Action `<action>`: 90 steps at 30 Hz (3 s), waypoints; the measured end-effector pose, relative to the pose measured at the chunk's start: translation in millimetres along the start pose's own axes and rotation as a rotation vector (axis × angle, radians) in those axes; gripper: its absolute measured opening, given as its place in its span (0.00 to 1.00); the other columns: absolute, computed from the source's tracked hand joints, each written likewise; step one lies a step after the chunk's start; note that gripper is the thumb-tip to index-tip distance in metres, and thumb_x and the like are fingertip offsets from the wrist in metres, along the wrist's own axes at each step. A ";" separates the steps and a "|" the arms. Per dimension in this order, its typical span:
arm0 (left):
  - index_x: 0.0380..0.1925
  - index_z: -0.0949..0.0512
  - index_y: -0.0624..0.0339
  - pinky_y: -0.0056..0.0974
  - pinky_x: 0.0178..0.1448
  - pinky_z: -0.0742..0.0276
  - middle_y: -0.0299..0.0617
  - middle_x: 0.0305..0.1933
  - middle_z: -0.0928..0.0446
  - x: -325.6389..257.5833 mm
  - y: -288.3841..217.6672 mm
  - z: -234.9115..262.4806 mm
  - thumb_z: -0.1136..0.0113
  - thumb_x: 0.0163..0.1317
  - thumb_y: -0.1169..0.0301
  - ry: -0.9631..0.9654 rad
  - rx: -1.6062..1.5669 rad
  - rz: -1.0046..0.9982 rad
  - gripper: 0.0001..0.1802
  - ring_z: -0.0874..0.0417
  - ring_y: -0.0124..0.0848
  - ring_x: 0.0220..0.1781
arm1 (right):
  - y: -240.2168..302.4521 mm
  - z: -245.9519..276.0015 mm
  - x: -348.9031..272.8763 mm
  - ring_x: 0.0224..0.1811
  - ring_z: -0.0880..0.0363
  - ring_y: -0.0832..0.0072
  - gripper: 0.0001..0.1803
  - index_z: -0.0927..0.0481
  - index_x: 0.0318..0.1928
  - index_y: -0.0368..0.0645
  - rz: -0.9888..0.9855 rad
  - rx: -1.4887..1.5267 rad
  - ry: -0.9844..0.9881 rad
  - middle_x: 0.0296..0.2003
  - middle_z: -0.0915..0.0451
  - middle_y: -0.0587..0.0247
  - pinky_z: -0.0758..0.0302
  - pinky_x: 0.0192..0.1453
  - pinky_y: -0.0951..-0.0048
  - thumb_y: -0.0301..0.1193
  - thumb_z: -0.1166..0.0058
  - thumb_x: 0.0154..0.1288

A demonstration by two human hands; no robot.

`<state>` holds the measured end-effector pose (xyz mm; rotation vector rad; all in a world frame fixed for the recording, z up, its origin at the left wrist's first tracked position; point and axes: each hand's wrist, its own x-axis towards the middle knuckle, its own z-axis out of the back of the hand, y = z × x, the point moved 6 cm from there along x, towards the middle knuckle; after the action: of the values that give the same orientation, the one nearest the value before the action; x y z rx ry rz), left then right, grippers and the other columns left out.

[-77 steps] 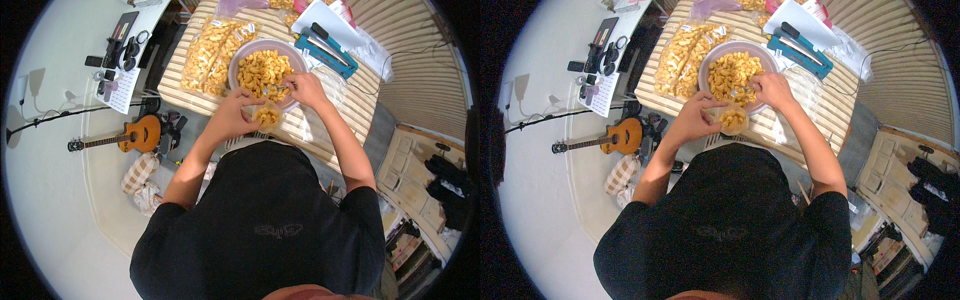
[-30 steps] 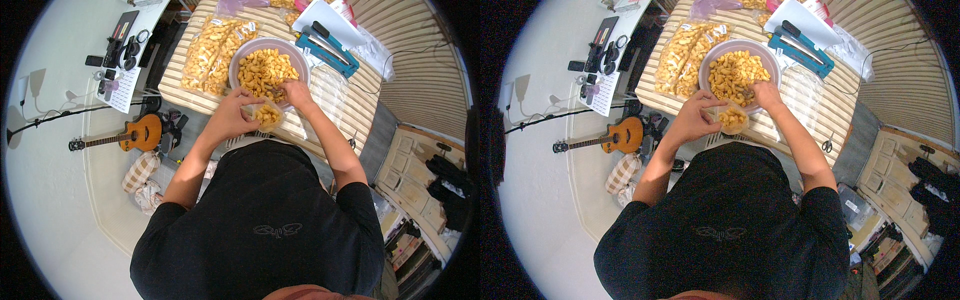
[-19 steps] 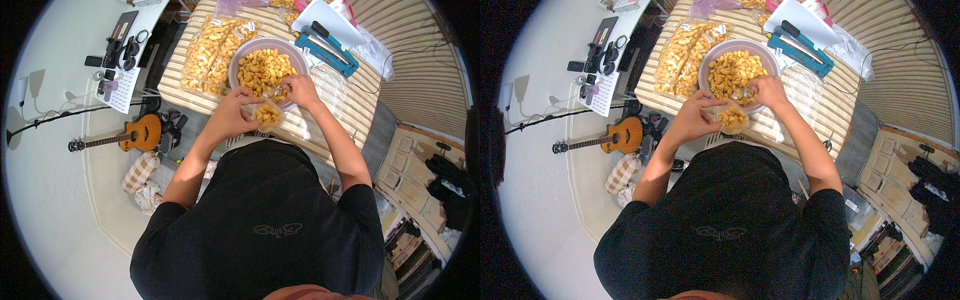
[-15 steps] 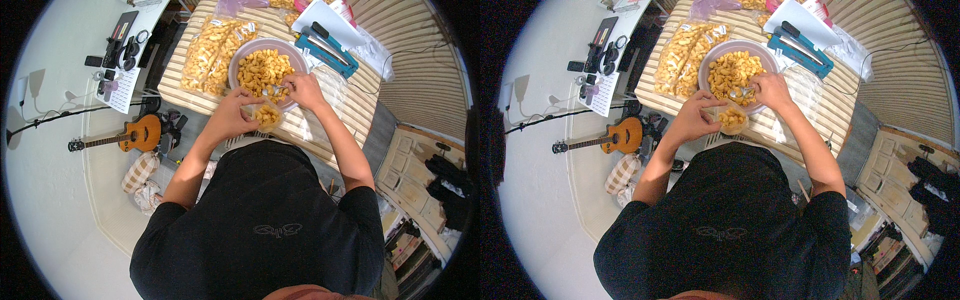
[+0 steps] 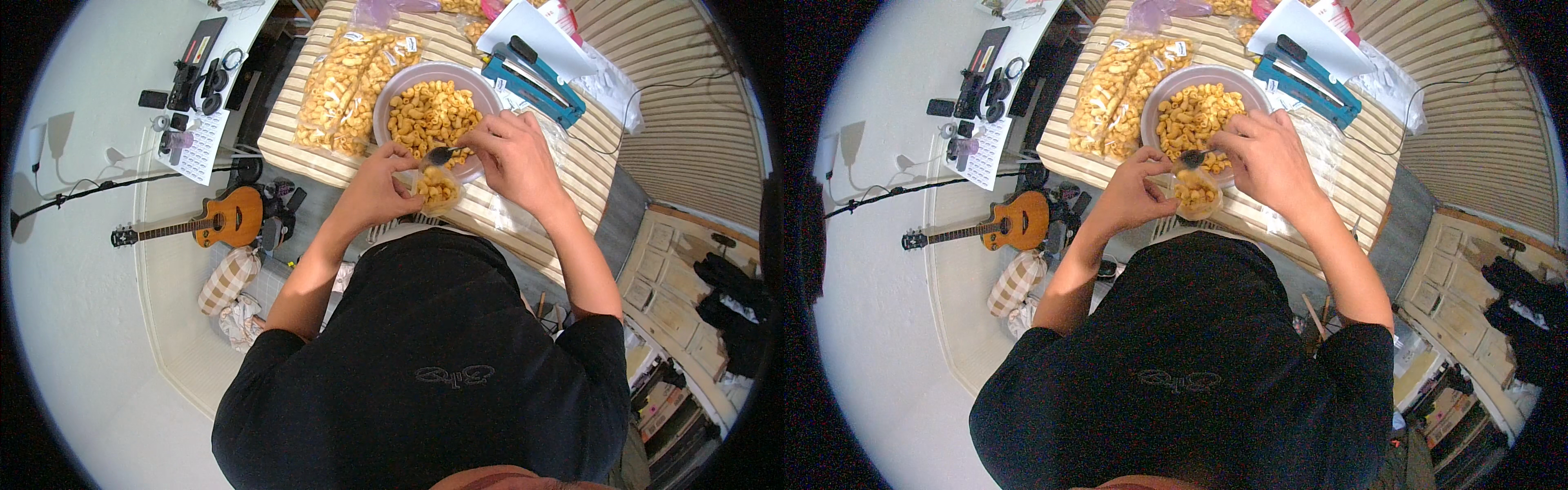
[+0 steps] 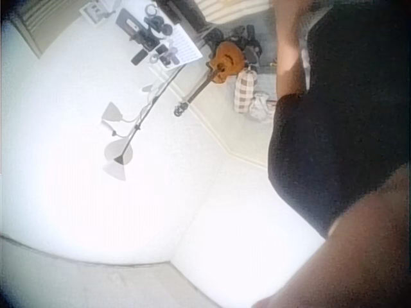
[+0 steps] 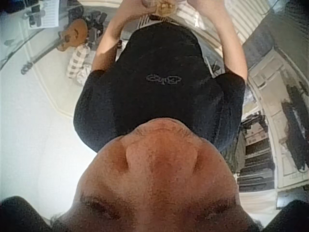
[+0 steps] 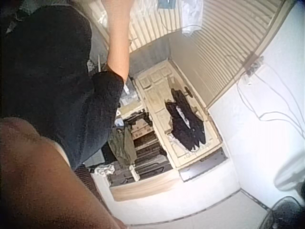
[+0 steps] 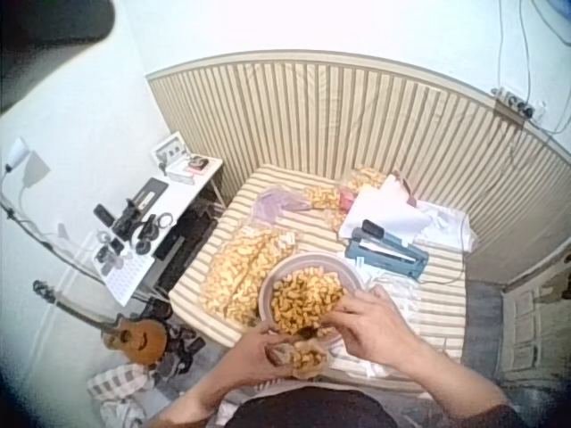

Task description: The person scoops puffed snacks from a bowl into a clear plastic bag using a spoon, then seals the bag with a handheld heat sealer. The person repeats this process for multiple bags.

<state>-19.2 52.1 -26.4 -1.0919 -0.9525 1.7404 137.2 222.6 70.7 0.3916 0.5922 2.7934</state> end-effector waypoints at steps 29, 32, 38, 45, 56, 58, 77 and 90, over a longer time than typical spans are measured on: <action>0.66 0.09 0.49 0.31 0.43 0.09 0.42 0.63 0.23 -7.9 -8.4 -3.5 0.17 0.55 0.75 0.023 0.016 -0.014 0.34 0.10 0.25 0.36 | -126.4 -226.2 -30.7 0.51 0.06 0.54 0.14 0.05 0.48 0.47 -0.252 -0.285 0.322 0.47 0.08 0.55 0.11 0.55 0.53 0.29 0.29 0.61; 0.65 0.09 0.50 0.31 0.43 0.09 0.42 0.64 0.23 -8.7 -11.0 -3.0 0.18 0.55 0.74 0.020 0.001 -0.020 0.33 0.09 0.25 0.37 | -137.7 -225.9 -33.3 0.51 0.06 0.53 0.14 0.05 0.49 0.51 -0.361 -0.205 0.393 0.47 0.07 0.55 0.11 0.56 0.51 0.29 0.30 0.62; 0.65 0.08 0.49 0.31 0.42 0.09 0.42 0.64 0.23 -7.4 -9.7 -2.1 0.19 0.55 0.74 0.023 0.029 -0.037 0.33 0.09 0.25 0.35 | -133.8 -183.2 -26.1 0.49 0.07 0.50 0.11 0.04 0.47 0.53 -0.415 -0.040 0.282 0.46 0.06 0.55 0.13 0.54 0.50 0.29 0.32 0.66; 0.65 0.08 0.47 0.32 0.42 0.10 0.42 0.65 0.24 -4.4 -11.2 -1.4 0.18 0.56 0.72 0.031 0.024 -0.033 0.32 0.08 0.25 0.34 | -86.2 -90.2 -3.2 0.46 0.09 0.46 0.12 0.05 0.45 0.51 -0.368 0.084 0.137 0.43 0.08 0.51 0.14 0.52 0.44 0.27 0.39 0.66; 0.66 0.09 0.51 0.33 0.42 0.10 0.43 0.64 0.23 0.6 1.4 -1.3 0.15 0.55 0.73 -0.004 0.024 -0.016 0.34 0.09 0.28 0.34 | -9.9 -1.7 3.1 0.47 0.12 0.57 0.12 0.06 0.46 0.50 -0.069 0.047 0.045 0.40 0.11 0.62 0.22 0.51 0.54 0.23 0.35 0.66; 0.66 0.09 0.52 0.32 0.42 0.09 0.43 0.63 0.23 0.8 2.6 -0.9 0.15 0.54 0.73 -0.002 0.000 -0.010 0.34 0.09 0.29 0.35 | -1.8 0.7 0.3 0.48 0.13 0.60 0.13 0.05 0.47 0.51 -0.028 0.020 0.029 0.41 0.11 0.64 0.23 0.52 0.56 0.22 0.35 0.66; 0.65 0.08 0.48 0.31 0.41 0.11 0.41 0.64 0.24 -3.0 -5.9 0.3 0.18 0.57 0.74 0.023 0.012 -0.036 0.32 0.10 0.23 0.32 | -104.6 -144.6 -27.4 0.54 0.10 0.58 0.10 0.07 0.45 0.49 -0.151 -0.410 0.287 0.46 0.10 0.58 0.19 0.62 0.51 0.31 0.30 0.62; 0.63 0.08 0.50 0.31 0.42 0.10 0.41 0.63 0.22 -5.4 -11.8 0.7 0.18 0.57 0.73 0.011 0.026 -0.036 0.31 0.10 0.24 0.34 | -116.7 -217.8 -39.1 0.54 0.07 0.60 0.10 0.05 0.45 0.51 -0.204 -0.356 0.278 0.41 0.08 0.57 0.17 0.64 0.50 0.30 0.39 0.70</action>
<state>-15.4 51.1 -14.0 -1.0603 -0.9345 1.7115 128.3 236.2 -178.9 -0.1245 0.1655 2.6945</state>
